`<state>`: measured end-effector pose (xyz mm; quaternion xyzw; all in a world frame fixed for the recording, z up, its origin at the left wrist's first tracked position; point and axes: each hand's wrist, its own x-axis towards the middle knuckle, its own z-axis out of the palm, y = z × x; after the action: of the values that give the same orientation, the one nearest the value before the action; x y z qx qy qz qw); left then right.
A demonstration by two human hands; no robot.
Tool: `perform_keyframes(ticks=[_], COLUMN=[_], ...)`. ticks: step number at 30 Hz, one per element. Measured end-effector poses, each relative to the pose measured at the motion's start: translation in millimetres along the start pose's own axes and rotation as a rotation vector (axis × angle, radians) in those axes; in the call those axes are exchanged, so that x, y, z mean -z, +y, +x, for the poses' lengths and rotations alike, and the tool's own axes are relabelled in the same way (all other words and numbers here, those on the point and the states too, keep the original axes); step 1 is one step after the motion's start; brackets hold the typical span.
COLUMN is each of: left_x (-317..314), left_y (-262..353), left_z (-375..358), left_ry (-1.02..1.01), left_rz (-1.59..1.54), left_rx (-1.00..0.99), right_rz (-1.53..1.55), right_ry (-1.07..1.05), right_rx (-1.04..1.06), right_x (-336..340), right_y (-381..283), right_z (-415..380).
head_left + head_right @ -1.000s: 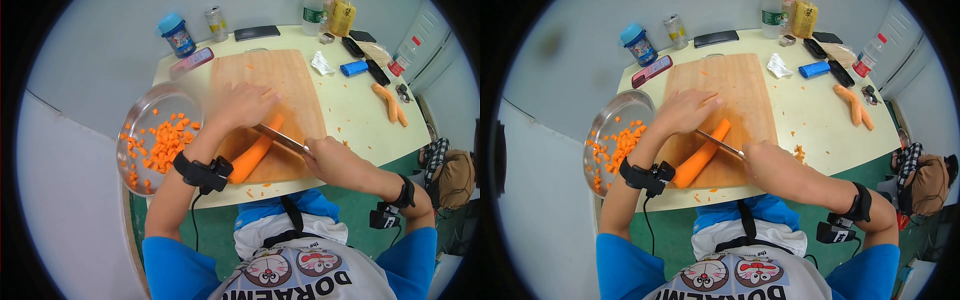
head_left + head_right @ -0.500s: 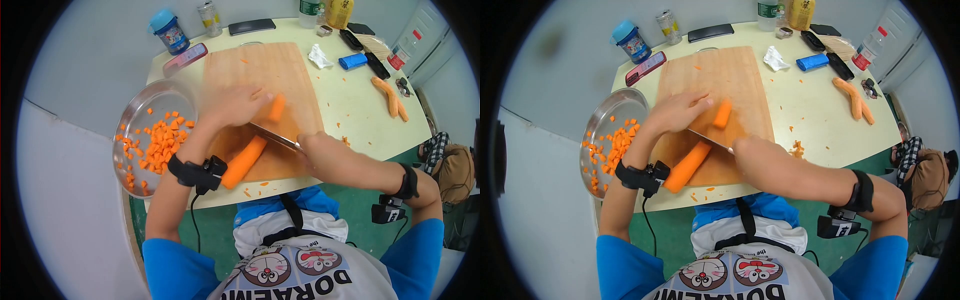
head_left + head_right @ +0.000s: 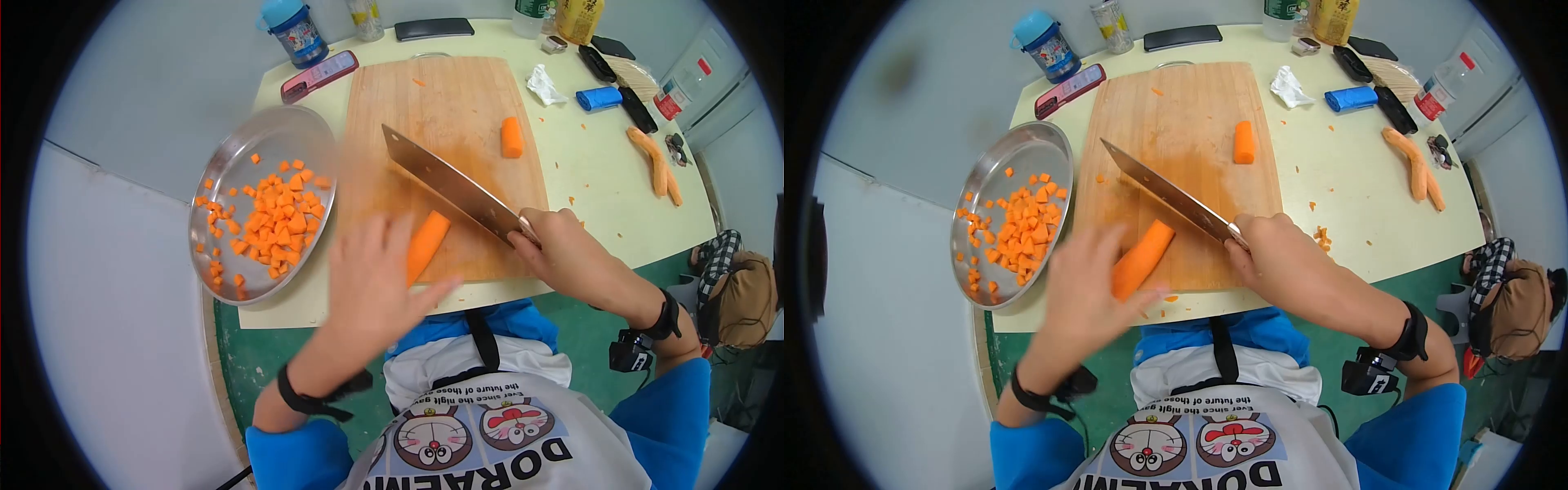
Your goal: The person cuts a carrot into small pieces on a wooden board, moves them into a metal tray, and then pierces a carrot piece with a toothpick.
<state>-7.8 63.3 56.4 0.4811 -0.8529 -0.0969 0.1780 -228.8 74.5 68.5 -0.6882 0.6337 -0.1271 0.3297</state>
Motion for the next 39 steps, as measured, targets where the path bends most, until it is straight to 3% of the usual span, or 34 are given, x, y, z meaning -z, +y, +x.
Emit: perform_keyframes(ticks=[1, 5, 7, 11, 13, 17, 19, 23, 25, 26, 28, 33, 35, 39], left_x=[-13.7, -30.9, -26.5, -18.3, -25.6, -40.7, -41.3, -32.2, -25.1, -31.4, -50.0, -89.3, -88.0, -65.7], left_y=[-0.3, -7.9, -13.1, -19.2, -31.7, -44.8, -40.1, -32.4, -7.2, 2.3, 22.8, 20.9, 12.9, 7.9], left_z=[-14.7, -21.6, -16.3, 13.0, 38.3, 75.2, 84.4, 105.3, 131.0, 139.1, 152.5, 181.3, 175.4, 121.9], left_ry=[-0.043, -0.111, -0.149, -0.107, 0.013, 0.007, -0.179, -0.069, -0.033, -0.032, -0.227, -0.285, -0.278, -0.205], left_rz=[0.157, 0.163, -0.096, -0.068, 0.044, 0.046, 0.199, 0.411, 0.124, 0.126, -0.143, -0.121, -0.15, -0.567], left_rx=[0.01, 0.104, 0.102, 0.097, 0.039, 0.002, 0.115, -0.072, -0.164, -0.168, -0.133, -0.081, -0.07, 0.002], right_rz=[0.029, 0.098, 0.152, 0.254, 0.331, 0.385, 0.374, 0.401, 0.47, 0.471, 0.456, 0.439, 0.44, 0.549], right_ry=[0.038, 0.238, 0.309, 0.467, 0.545, 0.62, 0.621, 0.629, 0.615, 0.619, 0.68, 0.699, 0.705, 0.683], right_rx=[0.037, 0.105, 0.074, -0.003, -0.036, -0.114, -0.166, -0.176, -0.199, -0.199, -0.159, -0.177, -0.166, -0.189], right_x=[-0.6, 6.6, 17.6, 27.4, 28.3, 27.1, 26.8, 25.0, 21.5, 18.7, 13.9, 7.7, 4.5, -0.3], right_y=[3.3, 14.2, 13.6, 28.5, 38.7, 57.6, 64.9, 74.7, 79.9, 81.6, 83.2, 82.0, 82.5, 81.6], right_z=[0.0, -11.5, -26.2, -51.3, -62.5, -83.6, -93.1, -104.5, -105.3, -104.4, -103.5, -112.8, -116.7, -120.6])
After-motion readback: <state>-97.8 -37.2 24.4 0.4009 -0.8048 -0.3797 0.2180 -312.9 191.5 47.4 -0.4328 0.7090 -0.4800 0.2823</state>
